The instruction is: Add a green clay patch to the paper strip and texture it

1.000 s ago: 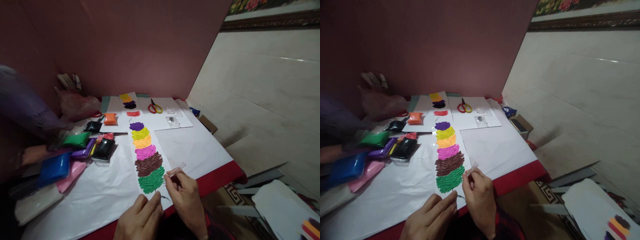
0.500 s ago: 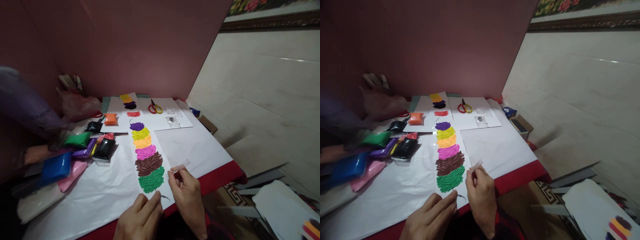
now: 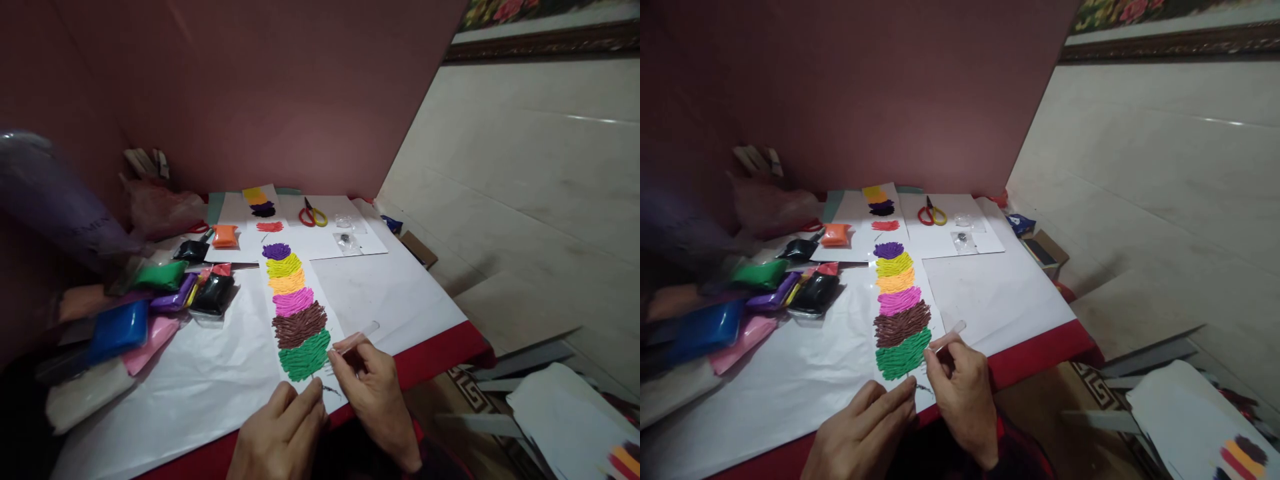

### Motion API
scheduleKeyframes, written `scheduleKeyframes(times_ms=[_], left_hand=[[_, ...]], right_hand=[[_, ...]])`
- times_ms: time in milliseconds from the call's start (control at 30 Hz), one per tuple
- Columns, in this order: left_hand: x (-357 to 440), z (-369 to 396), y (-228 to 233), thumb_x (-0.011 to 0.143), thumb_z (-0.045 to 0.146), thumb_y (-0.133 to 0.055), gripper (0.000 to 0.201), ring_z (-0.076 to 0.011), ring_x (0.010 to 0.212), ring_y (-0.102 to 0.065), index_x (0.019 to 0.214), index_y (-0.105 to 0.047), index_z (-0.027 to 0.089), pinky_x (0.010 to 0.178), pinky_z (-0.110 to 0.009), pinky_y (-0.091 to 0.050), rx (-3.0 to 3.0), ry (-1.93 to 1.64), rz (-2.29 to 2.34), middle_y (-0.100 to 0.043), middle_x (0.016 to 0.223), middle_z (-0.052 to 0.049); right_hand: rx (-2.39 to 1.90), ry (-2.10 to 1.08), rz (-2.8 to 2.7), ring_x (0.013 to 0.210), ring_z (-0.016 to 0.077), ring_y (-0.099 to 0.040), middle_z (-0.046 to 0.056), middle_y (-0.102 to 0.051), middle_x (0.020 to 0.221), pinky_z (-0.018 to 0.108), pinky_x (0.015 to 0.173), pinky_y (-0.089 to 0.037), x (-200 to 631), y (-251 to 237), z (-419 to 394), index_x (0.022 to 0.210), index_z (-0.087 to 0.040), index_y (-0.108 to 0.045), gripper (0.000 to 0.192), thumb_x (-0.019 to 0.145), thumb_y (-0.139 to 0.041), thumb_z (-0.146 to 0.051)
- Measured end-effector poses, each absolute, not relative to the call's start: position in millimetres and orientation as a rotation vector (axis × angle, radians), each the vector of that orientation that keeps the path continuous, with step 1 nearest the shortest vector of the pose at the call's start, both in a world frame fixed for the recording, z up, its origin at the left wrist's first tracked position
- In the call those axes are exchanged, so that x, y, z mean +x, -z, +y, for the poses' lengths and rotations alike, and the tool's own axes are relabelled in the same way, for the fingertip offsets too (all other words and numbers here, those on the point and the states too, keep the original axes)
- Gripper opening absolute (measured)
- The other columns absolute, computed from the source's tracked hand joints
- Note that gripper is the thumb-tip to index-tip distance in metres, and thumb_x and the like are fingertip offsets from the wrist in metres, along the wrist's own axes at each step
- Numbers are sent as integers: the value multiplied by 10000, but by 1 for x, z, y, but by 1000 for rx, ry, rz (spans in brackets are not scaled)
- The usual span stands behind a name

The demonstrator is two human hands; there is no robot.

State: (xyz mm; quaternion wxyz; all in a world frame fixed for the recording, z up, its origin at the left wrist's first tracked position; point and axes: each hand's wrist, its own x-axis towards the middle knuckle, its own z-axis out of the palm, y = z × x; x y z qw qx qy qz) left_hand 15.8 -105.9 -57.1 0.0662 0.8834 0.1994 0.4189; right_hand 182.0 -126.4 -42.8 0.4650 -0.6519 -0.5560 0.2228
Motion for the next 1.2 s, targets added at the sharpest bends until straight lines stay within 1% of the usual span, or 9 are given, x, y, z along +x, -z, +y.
scheduleKeyframes(times_ms=[100,267,400,633,933,1200], left_hand=[[16,-106,57,847,-15,-480,211,-178,642,-494,872,-670,73,505,-284,-475,2665,-1258,603,-732,938,-149],[16,-106,55,847,-14,-484,202,-178,643,-498,868,-667,70,498,-285,-477,2660,-1254,605,-731,946,-156],[17,-106,54,853,-9,-480,205,-168,640,-505,879,-665,75,497,-274,-474,2662,-1281,611,-732,947,-148],[17,-106,54,841,-24,-475,218,-167,635,-511,872,-664,81,504,-275,-474,2658,-1277,612,-732,946,-147],[16,-107,56,854,-9,-481,208,-163,641,-510,887,-664,83,522,-273,-475,2657,-1249,620,-730,955,-146],[17,-107,56,850,-14,-473,212,-167,637,-495,865,-665,75,501,-269,-471,2661,-1244,611,-727,944,-152]], right_hand=[[-1647,-510,-1402,494,112,-464,-24,-538,594,221,479,-380,181,41,-126,812,-158,-628,149,889,-552,-260],[-1651,-418,-1437,499,113,-478,-2,-564,615,223,485,-388,180,38,-125,768,-144,-634,185,889,-532,-241],[-1661,-344,-1432,486,113,-462,-16,-524,572,212,449,-369,180,38,-123,756,-145,-635,187,883,-529,-231],[-1659,-270,-1333,503,111,-485,-4,-569,615,218,491,-410,180,43,-123,774,-154,-614,149,889,-536,-210],[-1540,-580,-1369,529,108,-519,13,-624,712,220,498,-417,182,42,-127,817,-163,-639,120,884,-574,-238],[-1583,-635,-1378,522,117,-511,4,-617,674,229,507,-427,182,43,-129,819,-169,-647,137,882,-576,-268]])
